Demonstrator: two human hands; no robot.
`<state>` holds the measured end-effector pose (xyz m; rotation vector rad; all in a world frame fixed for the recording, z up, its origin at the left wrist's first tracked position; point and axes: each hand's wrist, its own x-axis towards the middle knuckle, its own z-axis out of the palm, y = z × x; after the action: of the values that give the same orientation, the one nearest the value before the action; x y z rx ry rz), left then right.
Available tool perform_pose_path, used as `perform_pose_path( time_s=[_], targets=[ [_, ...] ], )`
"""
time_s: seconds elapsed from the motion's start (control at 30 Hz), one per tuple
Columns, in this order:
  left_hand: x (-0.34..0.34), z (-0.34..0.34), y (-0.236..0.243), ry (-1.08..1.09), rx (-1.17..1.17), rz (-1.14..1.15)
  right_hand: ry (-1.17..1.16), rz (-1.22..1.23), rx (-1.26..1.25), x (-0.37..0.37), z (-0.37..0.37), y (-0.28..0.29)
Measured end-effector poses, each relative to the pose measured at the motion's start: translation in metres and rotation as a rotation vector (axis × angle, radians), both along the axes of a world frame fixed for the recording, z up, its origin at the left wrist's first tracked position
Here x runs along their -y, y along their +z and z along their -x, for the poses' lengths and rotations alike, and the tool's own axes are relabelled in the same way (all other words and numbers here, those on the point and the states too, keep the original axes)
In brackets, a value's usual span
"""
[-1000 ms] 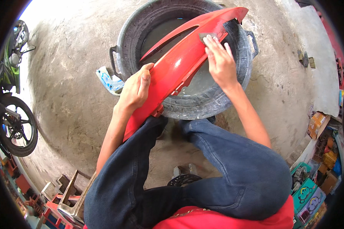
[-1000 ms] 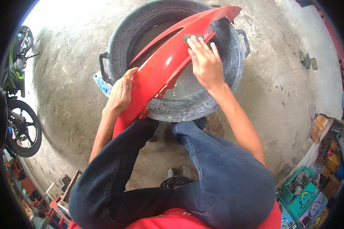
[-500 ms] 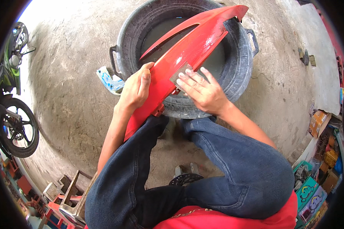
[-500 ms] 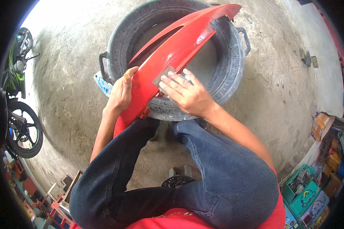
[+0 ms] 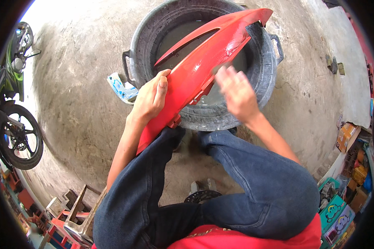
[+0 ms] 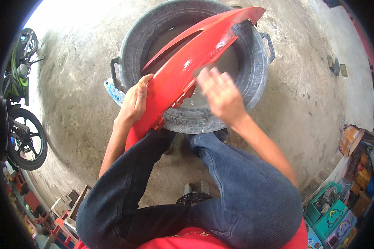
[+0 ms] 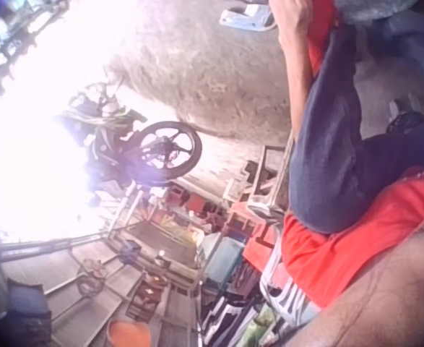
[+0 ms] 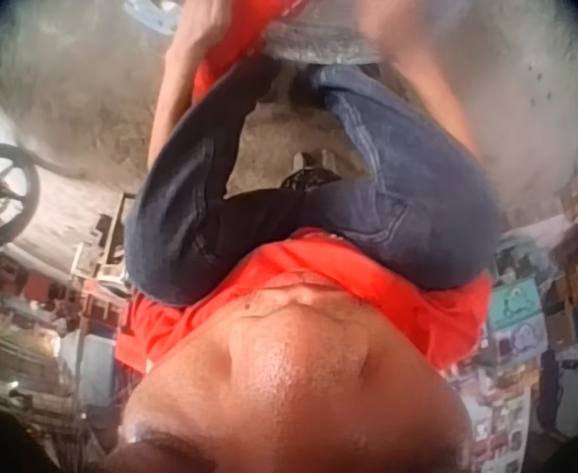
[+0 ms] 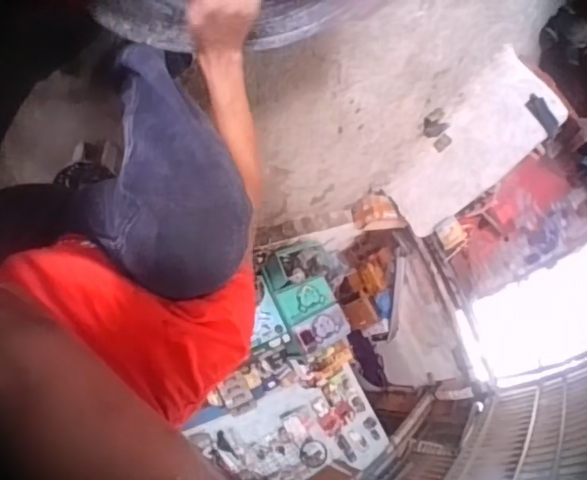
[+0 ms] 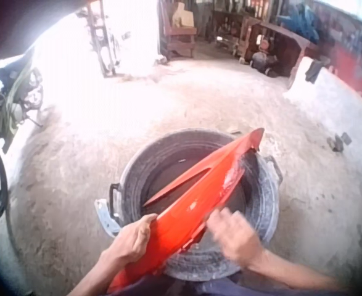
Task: The person sands a red motorcycle fairing piece using a piece of sandpaper while holding it over a basin of water.
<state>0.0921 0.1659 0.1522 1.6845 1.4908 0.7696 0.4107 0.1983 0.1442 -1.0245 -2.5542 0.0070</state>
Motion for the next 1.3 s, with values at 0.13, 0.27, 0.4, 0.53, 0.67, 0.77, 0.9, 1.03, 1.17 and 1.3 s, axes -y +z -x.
perform_pose_path(
  time_s=[0.13, 0.27, 0.4, 0.53, 0.67, 0.77, 0.9, 1.03, 1.17, 1.3],
  targets=[
    [0.001, -0.002, -0.002, 0.011, 0.013, -0.061, 0.229, 0.153, -0.058, 0.013, -0.010, 0.010],
    [0.002, 0.000, 0.000, -0.010, 0.009, 0.025, -0.054, 0.305, -0.029, -0.009, -0.026, -0.008],
    [0.000, -0.001, 0.000, 0.002, 0.018, -0.093, -0.089, 0.607, 0.207, -0.040, -0.015, -0.048],
    [0.002, -0.001, -0.003, 0.005, 0.025, 0.002, 0.046, 0.777, 0.520, -0.057, 0.000, -0.076],
    [0.002, -0.001, -0.003, 0.009, 0.023, -0.033, 0.029, 0.857, 0.474, -0.060, -0.001, -0.068],
    [-0.002, -0.006, -0.001, 0.004, 0.032, -0.025, -0.058, 0.957, 0.268, -0.069, -0.013, -0.057],
    [0.001, -0.002, 0.001, 0.013, 0.022, -0.041, -0.177, 1.342, -0.084, -0.056, -0.025, -0.029],
    [0.001, -0.002, -0.001, 0.013, 0.011, -0.050, -0.204, 1.735, -0.605, -0.022, -0.041, 0.022],
    [0.002, -0.001, -0.008, 0.014, -0.002, -0.050, -0.203, 1.652, -1.017, -0.022, -0.036, 0.052],
    [0.002, 0.002, -0.002, 0.025, -0.009, -0.048, -0.091, 0.934, -0.733, -0.031, 0.008, 0.054]
  ],
)
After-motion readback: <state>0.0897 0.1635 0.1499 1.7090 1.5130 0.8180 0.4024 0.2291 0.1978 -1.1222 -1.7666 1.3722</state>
